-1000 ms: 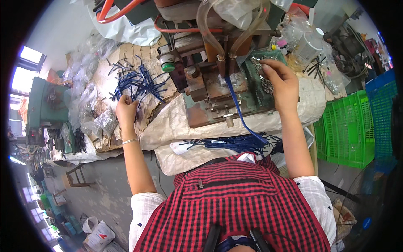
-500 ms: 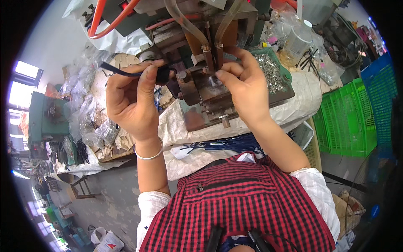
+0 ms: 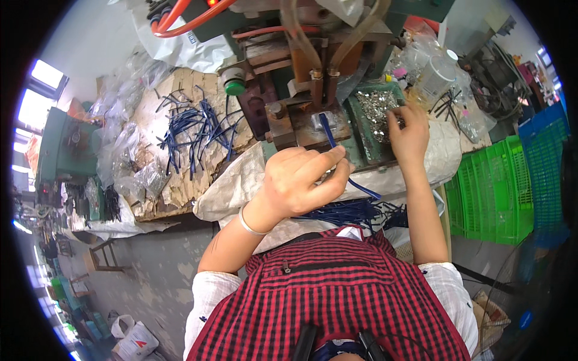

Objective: The person repeatedly picks blue plastic cable ties and small metal components, inserts them into a manual crimping machine, and operates the lever to crimp the parts. Finished assemblies are placed into a green tray on the right side of the workbench.

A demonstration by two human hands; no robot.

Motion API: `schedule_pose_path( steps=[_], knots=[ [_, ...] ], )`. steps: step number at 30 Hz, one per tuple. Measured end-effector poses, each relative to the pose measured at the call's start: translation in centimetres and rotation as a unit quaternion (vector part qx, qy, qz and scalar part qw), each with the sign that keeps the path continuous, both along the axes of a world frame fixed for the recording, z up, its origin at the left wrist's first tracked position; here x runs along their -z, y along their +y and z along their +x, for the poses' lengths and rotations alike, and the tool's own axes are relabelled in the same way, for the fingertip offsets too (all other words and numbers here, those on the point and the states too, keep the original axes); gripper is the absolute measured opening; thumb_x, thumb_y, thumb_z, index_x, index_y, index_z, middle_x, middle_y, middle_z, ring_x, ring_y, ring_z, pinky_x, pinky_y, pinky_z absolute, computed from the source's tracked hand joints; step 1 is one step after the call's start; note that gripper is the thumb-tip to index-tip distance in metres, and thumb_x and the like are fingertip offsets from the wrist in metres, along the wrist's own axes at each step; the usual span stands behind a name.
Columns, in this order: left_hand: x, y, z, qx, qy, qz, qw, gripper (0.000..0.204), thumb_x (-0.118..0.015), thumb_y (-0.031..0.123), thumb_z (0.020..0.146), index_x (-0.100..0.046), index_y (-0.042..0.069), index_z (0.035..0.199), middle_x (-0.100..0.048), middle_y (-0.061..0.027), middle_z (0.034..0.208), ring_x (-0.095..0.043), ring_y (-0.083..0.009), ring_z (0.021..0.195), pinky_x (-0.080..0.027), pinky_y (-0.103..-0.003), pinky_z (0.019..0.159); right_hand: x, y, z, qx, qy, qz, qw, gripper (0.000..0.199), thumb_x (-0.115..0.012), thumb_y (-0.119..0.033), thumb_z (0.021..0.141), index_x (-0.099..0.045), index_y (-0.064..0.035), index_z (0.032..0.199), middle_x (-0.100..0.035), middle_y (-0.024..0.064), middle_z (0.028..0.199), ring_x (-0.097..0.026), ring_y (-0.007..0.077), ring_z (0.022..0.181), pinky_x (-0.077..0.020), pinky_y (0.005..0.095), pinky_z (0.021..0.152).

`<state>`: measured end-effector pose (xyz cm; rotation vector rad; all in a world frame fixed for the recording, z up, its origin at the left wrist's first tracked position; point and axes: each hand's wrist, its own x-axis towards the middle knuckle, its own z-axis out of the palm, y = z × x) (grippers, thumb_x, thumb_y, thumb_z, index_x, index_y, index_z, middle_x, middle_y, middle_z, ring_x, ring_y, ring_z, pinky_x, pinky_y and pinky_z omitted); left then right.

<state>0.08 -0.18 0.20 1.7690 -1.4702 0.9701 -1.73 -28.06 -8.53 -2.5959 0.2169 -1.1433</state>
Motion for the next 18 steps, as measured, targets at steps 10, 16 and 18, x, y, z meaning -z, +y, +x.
schedule_pose_path(
  steps=[10, 16, 18],
  knots=[
    [0.4, 0.5, -0.6, -0.009, 0.030, -0.006, 0.999, 0.015, -0.080, 0.012, 0.079, -0.069, 0.008, 0.088, -0.074, -0.0061, 0.103, -0.061, -0.0116, 0.057, -0.045, -0.028, 0.047, 0.5, -0.1, 0.7, 0.016, 0.057, 0.058, 0.997, 0.014, -0.071, -0.016, 0.089, -0.071, -0.0047, 0.096, -0.073, 0.0120, 0.092, -0.068, 0.0332, 0.086, -0.0532, 0.0431, 0.079],
    [-2.0, 9.5, -5.2, -0.231, 0.047, 0.024, 0.971, 0.018, -0.074, 0.010, 0.085, -0.077, 0.008, 0.102, -0.075, -0.0079, 0.102, -0.062, -0.0123, 0.064, -0.049, -0.027, 0.059, 1.4, 0.6, 0.0, 0.022, 0.001, 0.100, 0.995, 0.014, -0.072, -0.008, 0.087, -0.071, -0.0022, 0.099, -0.072, 0.0126, 0.095, -0.070, 0.0299, 0.088, -0.0541, 0.0390, 0.082],
    [-3.1, 13.0, -3.9, -0.447, 0.019, -0.021, 0.894, 0.012, -0.074, 0.004, 0.090, -0.078, 0.006, 0.101, -0.076, -0.0043, 0.090, -0.065, -0.0171, 0.067, -0.051, -0.028, 0.062, 1.3, 0.1, -0.8, 0.010, 0.005, 0.125, 0.992, 0.015, -0.070, -0.008, 0.090, -0.073, -0.0020, 0.103, -0.074, 0.0124, 0.098, -0.070, 0.0285, 0.091, -0.0542, 0.0378, 0.084]
  ],
)
